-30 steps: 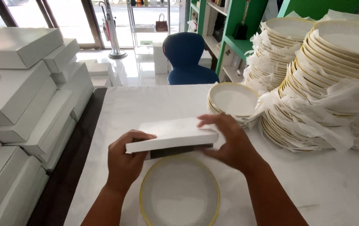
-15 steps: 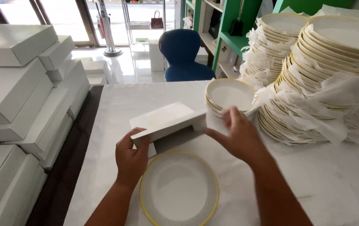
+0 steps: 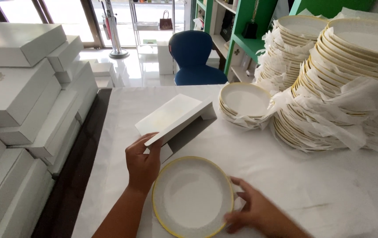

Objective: Wrapping ceramic plates in protective paper and placing them into individual white boxes.

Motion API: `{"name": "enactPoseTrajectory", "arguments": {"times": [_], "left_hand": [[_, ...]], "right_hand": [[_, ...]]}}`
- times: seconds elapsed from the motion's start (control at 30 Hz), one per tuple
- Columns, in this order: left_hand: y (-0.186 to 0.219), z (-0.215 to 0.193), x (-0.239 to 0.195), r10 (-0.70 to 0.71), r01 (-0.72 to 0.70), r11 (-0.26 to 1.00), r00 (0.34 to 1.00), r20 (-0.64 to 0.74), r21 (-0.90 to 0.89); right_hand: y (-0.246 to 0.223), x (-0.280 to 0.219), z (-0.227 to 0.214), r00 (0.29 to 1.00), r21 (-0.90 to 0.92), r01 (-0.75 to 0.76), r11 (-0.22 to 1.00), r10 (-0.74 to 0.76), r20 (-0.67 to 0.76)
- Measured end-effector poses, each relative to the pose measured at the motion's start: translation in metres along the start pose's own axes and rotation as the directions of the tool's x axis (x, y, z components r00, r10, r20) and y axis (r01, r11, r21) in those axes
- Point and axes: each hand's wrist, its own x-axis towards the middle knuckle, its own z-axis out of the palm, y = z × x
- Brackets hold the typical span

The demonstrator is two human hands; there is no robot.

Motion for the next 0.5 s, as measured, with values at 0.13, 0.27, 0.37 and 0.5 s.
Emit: {"name": "enactPoseTrajectory", "arguments": {"times": [0.13, 0.27, 0.37, 0.5], "left_hand": [[0.003, 0.001, -0.002, -0.003, 0.003, 1.0, 0.999, 0.035, -0.003], [0.006, 0.002, -0.002, 0.003, -0.004, 1.0, 0.997, 0.071, 0.011], [0.012, 0.003, -0.003, -0.057, 0.059, 0.998, 0.993, 0.104, -0.015], [0.032, 0.001, 0.002, -0.225, 0.229, 0.973, 0.963, 0.148, -0.014]], "right_hand": [[-0.006, -0.02, 0.025, 0.988, -0.049, -0.042, 0.998, 0.034, -0.148], [-0.012, 0.001, 0.017, 0.868, -0.765, 0.103, 0.636, -0.434, -0.244], [-0.025, 0.03, 0.033, 0.705, -0.861, 0.368, 0.352, -0.709, 0.011], [-0.068, 0.046, 0.081, 0.647, -0.806, 0.564, 0.179, -0.702, 0.297]]}}
